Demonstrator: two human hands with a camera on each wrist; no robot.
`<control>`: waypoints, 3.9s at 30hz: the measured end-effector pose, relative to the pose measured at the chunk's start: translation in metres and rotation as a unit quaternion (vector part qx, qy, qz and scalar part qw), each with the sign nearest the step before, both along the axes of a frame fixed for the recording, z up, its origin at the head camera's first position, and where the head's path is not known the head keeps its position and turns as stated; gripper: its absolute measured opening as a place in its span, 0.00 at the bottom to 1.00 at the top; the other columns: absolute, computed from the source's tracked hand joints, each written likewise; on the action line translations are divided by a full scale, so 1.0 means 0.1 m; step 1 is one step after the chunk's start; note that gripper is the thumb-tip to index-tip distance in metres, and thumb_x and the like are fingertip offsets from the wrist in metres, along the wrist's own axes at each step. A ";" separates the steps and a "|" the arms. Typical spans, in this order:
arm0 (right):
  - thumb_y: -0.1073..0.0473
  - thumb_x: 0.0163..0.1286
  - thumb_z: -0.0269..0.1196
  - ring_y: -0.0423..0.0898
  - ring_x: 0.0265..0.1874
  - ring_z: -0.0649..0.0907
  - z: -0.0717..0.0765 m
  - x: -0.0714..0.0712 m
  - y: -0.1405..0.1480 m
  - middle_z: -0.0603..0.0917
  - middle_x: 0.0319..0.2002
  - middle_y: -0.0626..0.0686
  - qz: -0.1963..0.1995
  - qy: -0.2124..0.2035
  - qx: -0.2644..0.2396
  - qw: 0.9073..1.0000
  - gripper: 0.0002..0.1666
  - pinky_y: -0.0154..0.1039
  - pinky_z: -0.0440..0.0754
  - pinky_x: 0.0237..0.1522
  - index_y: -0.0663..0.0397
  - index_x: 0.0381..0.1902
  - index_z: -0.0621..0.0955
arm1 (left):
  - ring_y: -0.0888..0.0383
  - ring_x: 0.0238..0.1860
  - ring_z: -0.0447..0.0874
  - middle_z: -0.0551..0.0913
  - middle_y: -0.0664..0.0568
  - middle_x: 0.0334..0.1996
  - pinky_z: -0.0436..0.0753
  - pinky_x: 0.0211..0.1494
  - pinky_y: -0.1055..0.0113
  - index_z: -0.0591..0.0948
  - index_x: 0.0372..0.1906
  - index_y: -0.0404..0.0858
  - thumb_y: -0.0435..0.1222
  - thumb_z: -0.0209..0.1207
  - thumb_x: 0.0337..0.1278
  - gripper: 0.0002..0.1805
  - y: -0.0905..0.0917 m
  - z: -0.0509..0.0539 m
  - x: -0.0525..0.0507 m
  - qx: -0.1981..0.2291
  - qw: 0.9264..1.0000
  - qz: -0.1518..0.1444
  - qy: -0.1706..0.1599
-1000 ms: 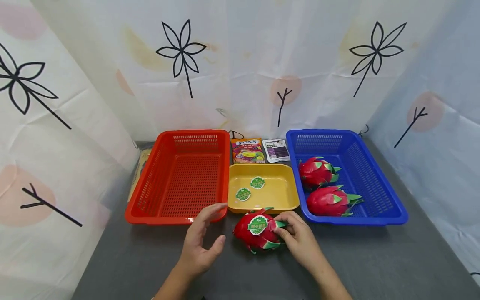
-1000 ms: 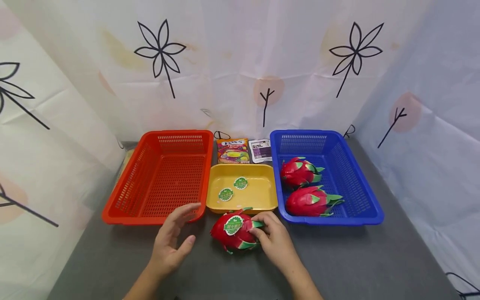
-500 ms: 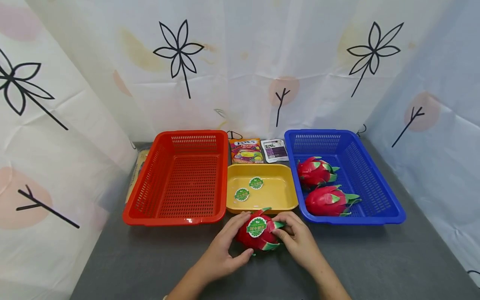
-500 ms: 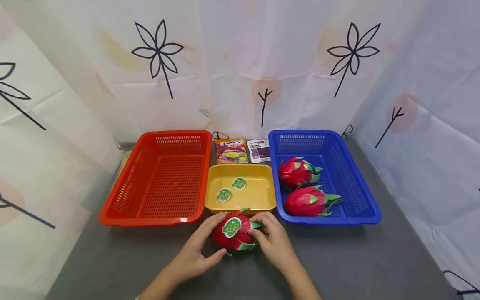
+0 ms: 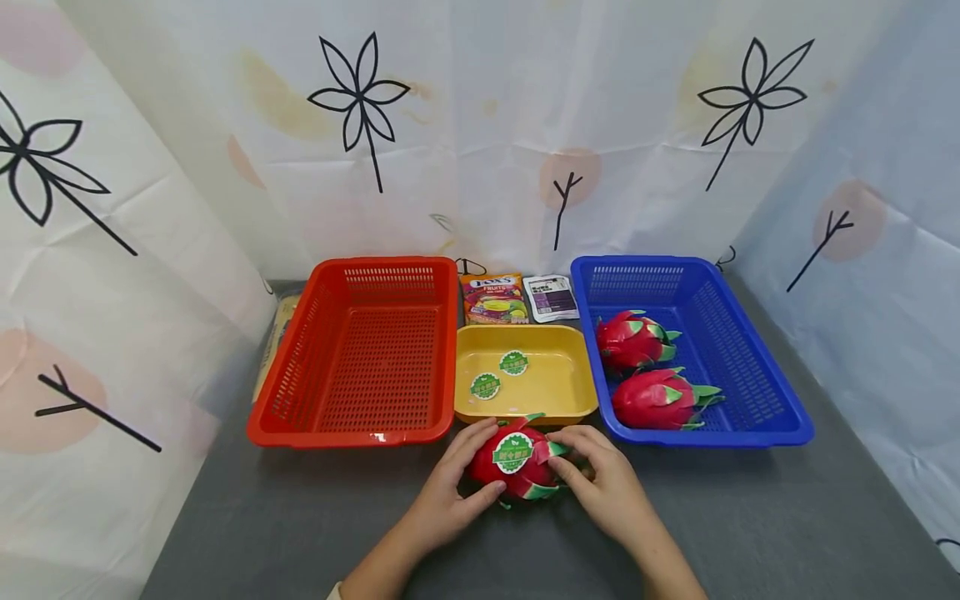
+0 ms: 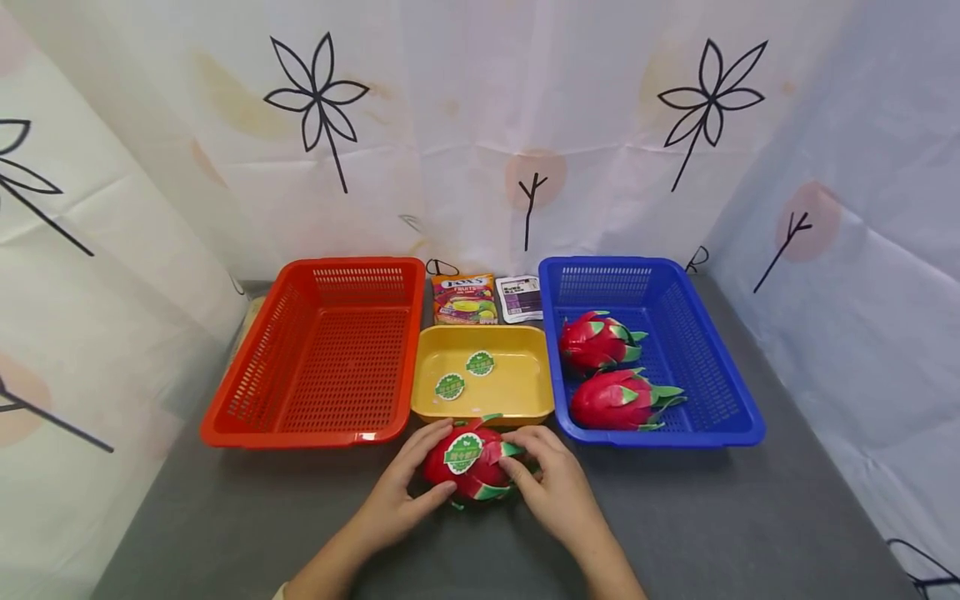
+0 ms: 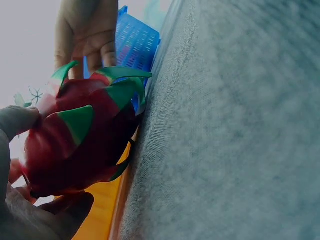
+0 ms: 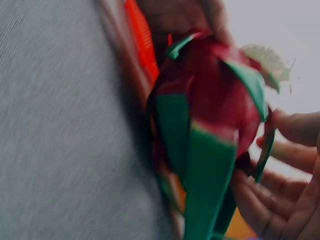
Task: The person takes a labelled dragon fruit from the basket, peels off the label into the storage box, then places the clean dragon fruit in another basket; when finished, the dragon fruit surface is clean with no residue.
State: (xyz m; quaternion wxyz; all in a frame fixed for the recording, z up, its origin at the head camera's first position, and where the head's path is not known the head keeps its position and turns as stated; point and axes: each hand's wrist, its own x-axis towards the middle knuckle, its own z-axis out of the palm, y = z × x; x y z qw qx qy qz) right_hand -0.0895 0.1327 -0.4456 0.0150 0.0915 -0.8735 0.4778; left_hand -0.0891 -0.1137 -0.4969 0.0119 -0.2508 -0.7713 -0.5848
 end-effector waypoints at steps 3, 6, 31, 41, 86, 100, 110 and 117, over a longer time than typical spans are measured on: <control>0.58 0.66 0.73 0.43 0.39 0.79 0.08 0.02 -0.03 0.82 0.49 0.46 -0.015 -0.008 0.011 1.000 0.14 0.33 0.79 0.30 0.45 0.49 0.89 | 0.49 0.73 0.64 0.66 0.49 0.74 0.75 0.68 0.60 0.70 0.75 0.45 0.36 0.69 0.63 0.36 -0.01 -0.01 0.00 0.005 1.000 0.003 0.001; 0.58 0.66 0.73 0.44 0.36 0.78 0.16 0.04 -0.07 0.81 0.47 0.47 -0.018 -0.014 -0.012 1.000 0.13 0.34 0.79 0.30 0.46 0.49 0.89 | 0.49 0.73 0.65 0.67 0.51 0.74 0.76 0.67 0.60 0.71 0.75 0.46 0.36 0.70 0.63 0.36 -0.01 -0.02 -0.01 0.007 1.000 0.006 0.003; 0.50 0.69 0.71 0.43 0.17 0.68 0.30 0.15 -0.39 0.82 0.22 0.58 -0.098 -0.218 -0.170 0.956 0.16 0.31 0.64 0.19 0.58 0.42 0.91 | 0.49 0.72 0.67 0.69 0.44 0.73 0.76 0.67 0.59 0.72 0.74 0.42 0.34 0.71 0.60 0.37 0.00 0.02 0.01 0.008 0.999 0.011 0.030; 0.56 0.68 0.71 0.41 0.14 0.61 0.32 0.16 -0.41 0.76 0.18 0.53 -0.107 -0.234 -0.231 0.938 0.12 0.30 0.60 0.18 0.62 0.38 0.90 | 0.47 0.70 0.69 0.70 0.48 0.72 0.77 0.66 0.59 0.72 0.73 0.44 0.35 0.72 0.60 0.37 0.01 0.03 0.02 0.006 0.999 0.013 0.044; 0.49 0.70 0.70 0.44 0.15 0.65 0.46 -0.84 -0.34 0.71 0.18 0.50 -0.090 -0.142 -0.207 0.964 0.21 0.32 0.58 0.17 0.64 0.31 0.85 | 0.49 0.69 0.64 0.67 0.54 0.71 0.82 0.58 0.59 0.72 0.71 0.54 0.36 0.72 0.51 0.39 -0.05 0.00 -0.01 0.003 0.996 -0.020 -0.084; 0.50 0.66 0.71 0.42 0.11 0.62 0.17 -1.14 -0.52 0.65 0.11 0.46 -0.105 -0.187 -0.091 0.972 0.21 0.34 0.56 0.16 0.64 0.25 0.86 | 0.41 0.60 0.73 0.73 0.40 0.64 0.84 0.54 0.58 0.73 0.71 0.44 0.35 0.65 0.64 0.31 -0.48 0.08 -0.01 0.050 0.968 -0.088 -0.232; 0.50 0.62 0.72 0.44 0.12 0.63 0.09 -1.28 -0.51 0.65 0.10 0.46 -0.111 -0.224 0.042 0.967 0.23 0.35 0.55 0.17 0.67 0.22 0.86 | 0.42 0.61 0.72 0.73 0.40 0.64 0.84 0.55 0.57 0.72 0.71 0.43 0.36 0.66 0.64 0.31 -0.50 0.10 -0.04 0.056 0.963 -0.089 -0.248; 0.50 0.60 0.75 0.46 0.15 0.70 0.03 -1.29 -0.51 0.73 0.13 0.49 -0.110 -0.205 0.140 0.962 0.22 0.36 0.62 0.19 0.58 0.16 0.82 | 0.42 0.61 0.72 0.73 0.40 0.63 0.84 0.55 0.57 0.73 0.70 0.42 0.35 0.67 0.63 0.31 -0.51 0.13 -0.03 0.056 0.963 -0.074 -0.255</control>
